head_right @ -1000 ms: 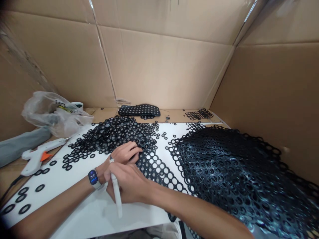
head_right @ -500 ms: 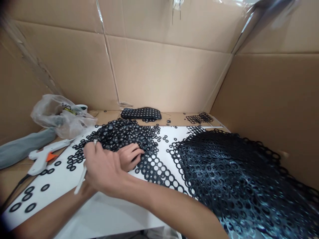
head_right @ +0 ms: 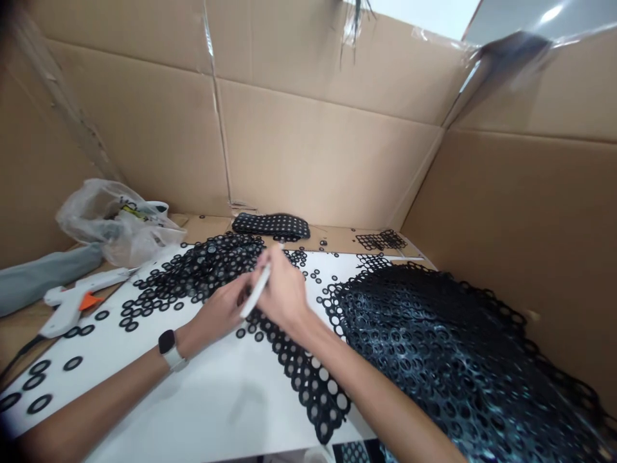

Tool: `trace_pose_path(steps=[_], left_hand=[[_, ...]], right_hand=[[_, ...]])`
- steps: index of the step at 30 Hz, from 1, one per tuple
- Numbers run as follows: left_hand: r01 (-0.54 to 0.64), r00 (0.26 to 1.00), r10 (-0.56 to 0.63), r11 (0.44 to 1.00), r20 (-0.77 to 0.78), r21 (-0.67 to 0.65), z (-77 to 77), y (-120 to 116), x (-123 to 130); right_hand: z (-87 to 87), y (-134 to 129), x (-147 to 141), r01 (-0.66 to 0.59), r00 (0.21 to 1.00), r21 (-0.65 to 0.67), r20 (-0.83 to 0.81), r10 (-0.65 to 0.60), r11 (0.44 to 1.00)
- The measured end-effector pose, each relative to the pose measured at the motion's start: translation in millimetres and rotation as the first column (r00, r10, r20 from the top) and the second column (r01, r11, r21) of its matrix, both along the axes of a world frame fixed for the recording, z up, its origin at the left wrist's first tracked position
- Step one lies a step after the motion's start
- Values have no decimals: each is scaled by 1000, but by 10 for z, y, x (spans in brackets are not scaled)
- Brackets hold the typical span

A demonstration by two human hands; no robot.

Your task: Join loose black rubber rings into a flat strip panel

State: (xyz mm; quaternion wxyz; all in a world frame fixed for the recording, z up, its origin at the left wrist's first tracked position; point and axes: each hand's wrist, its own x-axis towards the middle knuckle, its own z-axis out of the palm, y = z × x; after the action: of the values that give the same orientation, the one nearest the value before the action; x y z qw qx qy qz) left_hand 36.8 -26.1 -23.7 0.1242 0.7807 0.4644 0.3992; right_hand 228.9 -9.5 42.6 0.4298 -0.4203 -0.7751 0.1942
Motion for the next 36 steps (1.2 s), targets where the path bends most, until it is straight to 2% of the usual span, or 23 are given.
trace_pose_path(steps=[4,7,11,14,18,28,32,36], left_hand=[[-6,990,14,998,138,-59,20,24,-41],[-13,974,31,997,225,-82,31,40,-9],[3,956,31,994,293,-114,79,13,46],[18,944,26,991,328,-130,108,-15,78],[32,943,22,987,332,-158,126,-34,96],[111,955,-44,970,294,-218,319,-102,143],[102,944,-5,956,329,-277,345,-129,184],[61,938,55,947,343,-317,296,-140,226]], right_hand=[[-280,245,474,25,992,-93,-117,-36,995],[-483,295,584,-98,970,-183,-237,53,978],[-611,275,538,-309,899,-264,-396,190,914],[-635,222,482,-387,856,-299,-468,219,872],[-629,136,460,-405,833,-317,-514,204,858],[-556,57,497,-374,843,-232,-489,224,898],[-505,-10,459,-372,847,-223,-479,231,901],[-479,-55,430,-385,847,-235,-473,241,892]])
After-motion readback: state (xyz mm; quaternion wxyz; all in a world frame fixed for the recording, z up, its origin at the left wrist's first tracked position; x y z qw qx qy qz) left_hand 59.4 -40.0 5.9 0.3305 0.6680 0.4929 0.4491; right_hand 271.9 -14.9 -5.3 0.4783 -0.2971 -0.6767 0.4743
